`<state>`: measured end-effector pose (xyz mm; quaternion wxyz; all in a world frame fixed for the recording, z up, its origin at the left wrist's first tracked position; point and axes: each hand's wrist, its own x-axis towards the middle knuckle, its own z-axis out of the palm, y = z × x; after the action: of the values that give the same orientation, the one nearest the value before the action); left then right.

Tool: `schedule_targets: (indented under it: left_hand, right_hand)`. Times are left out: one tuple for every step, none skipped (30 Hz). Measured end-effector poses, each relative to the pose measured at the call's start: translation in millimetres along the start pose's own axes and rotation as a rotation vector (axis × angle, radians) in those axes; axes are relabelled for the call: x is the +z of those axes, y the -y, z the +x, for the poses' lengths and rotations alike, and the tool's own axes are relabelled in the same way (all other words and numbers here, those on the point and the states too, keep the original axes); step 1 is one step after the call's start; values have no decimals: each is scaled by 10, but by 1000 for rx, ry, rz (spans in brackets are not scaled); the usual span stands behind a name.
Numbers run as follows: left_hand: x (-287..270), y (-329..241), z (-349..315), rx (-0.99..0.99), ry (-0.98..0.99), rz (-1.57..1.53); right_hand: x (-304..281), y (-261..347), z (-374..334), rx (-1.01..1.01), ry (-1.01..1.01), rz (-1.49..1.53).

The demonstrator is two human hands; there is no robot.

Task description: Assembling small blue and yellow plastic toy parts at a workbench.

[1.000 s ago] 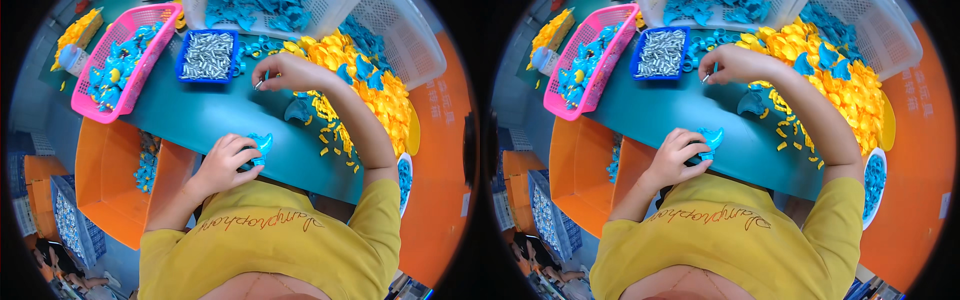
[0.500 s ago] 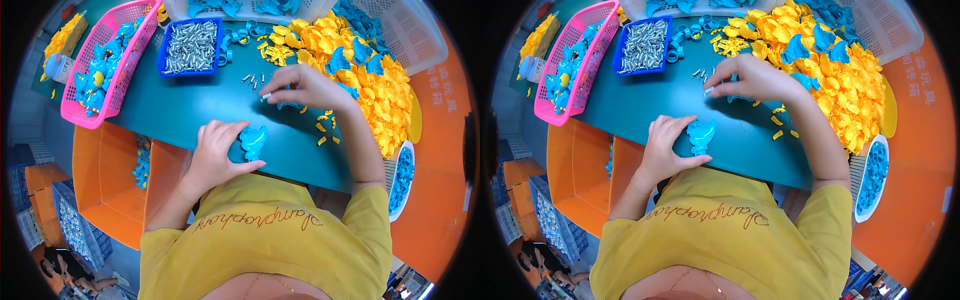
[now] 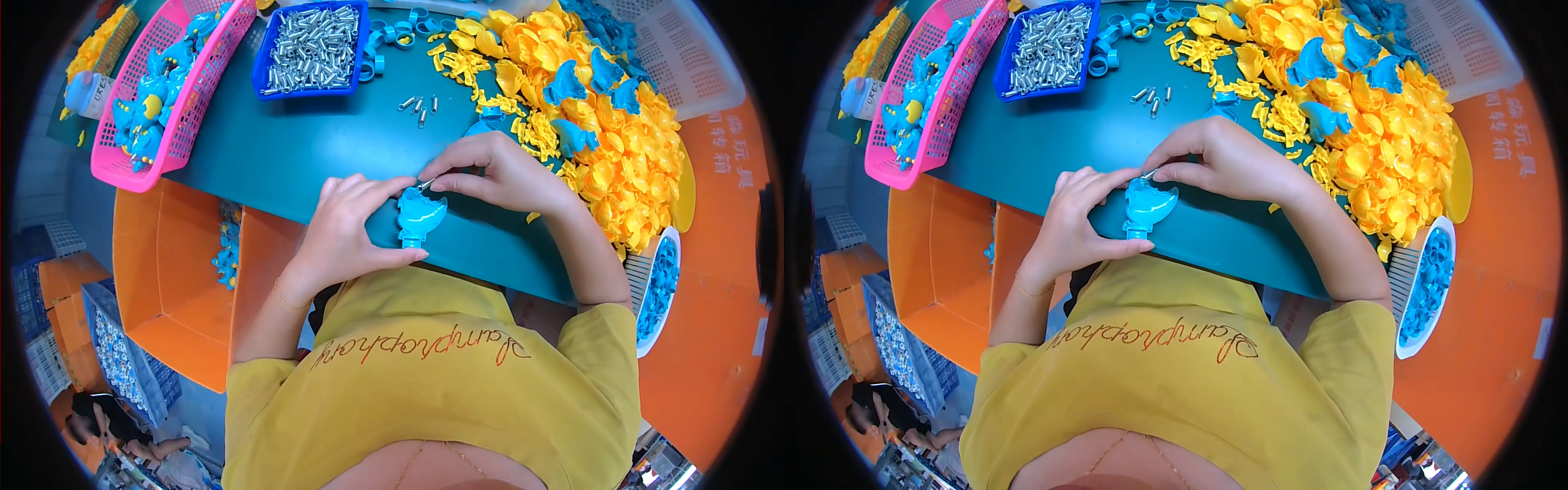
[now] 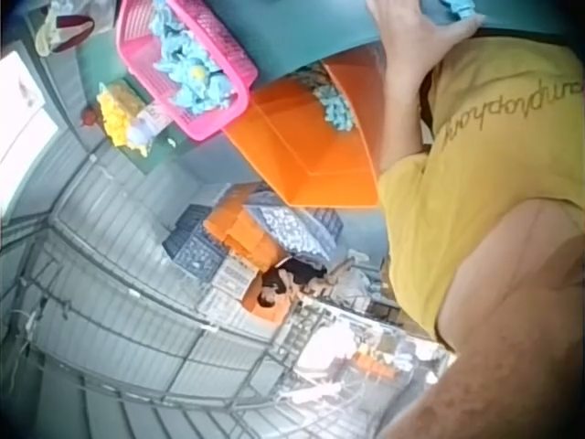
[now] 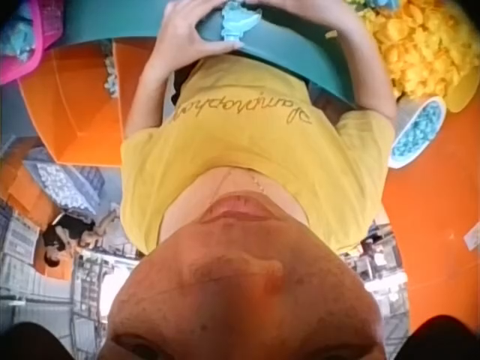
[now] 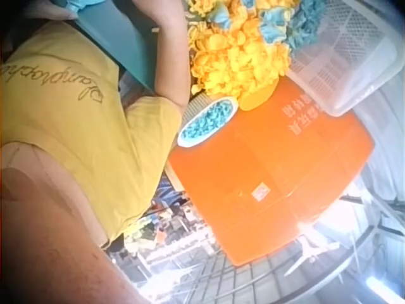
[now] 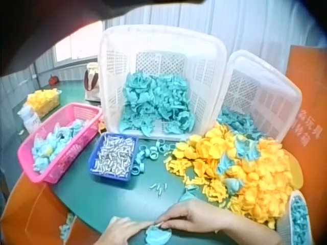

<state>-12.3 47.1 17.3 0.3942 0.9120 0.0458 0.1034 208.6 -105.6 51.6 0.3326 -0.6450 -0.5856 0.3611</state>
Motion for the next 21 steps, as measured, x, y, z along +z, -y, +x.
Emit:
schedule_targets:
  left_hand:
    - [2, -3, -2, -2, 1, -1]
    - [4, -6, -4, 1, -1, 6]
    - [5, -7, -5, 3, -3, 14]
    - [17, 3, -6, 3, -3, 13]
    - [36, 24, -7, 39, -41, 18]
    - [45, 36, -7, 74, -80, 24]
    - [46, 37, -6, 74, -79, 24]
    - [45, 36, -6, 68, -72, 18]
    - [43, 35, -7, 63, -66, 13]
    - [40, 35, -8, 62, -66, 13]
    - [37, 34, -10, 57, -56, 9]
    - [34, 34, -10, 51, -46, 6]
    - [31, 32, -9, 50, -47, 6]
    - [29, 31, -7, 49, -46, 2]
    - [28, 33, -5, 48, -45, -2]
    - [28, 35, -5, 47, -46, -2]
    - [28, 40, -4, 48, -43, 2]
    - [28, 44, -4, 50, -41, 6]
    - [26, 45, 0, 50, -40, 5]
    - [24, 46, 3, 56, -42, 3]
    - [21, 45, 5, 61, -44, 0]
  right_hand:
    - [6, 1, -3, 1, 1, 2]
    - [12, 8, -4, -9, -14, -28]
    - [18, 12, -3, -19, -30, -58]
    - [27, 8, -3, -18, -30, -58]
    - [42, -6, -1, -53, -41, -43]
    - [59, -20, 1, -88, -51, -27]
    - [83, -39, 0, -88, -52, -27]
    - [111, -60, -1, -110, -80, -13]
    - [131, -75, -1, -132, -108, 1]
    - [141, -82, 3, -132, -107, 1]
    - [148, -87, 7, -164, -130, -38]
    - [153, -94, 9, -195, -152, -78]
    - [150, -110, 11, -195, -151, -78]
    - [139, -132, 10, -211, -150, -121]
    - [131, -145, 8, -226, -148, -165]
    - [126, -141, 6, -226, -147, -164]
    - [121, -130, 4, -219, -150, -166]
    - [118, -125, 5, -211, -154, -168]
    - [118, -131, 7, -211, -154, -168]
    - [119, -143, 12, -239, -153, -190]
    - [117, -151, 18, -268, -152, -212]
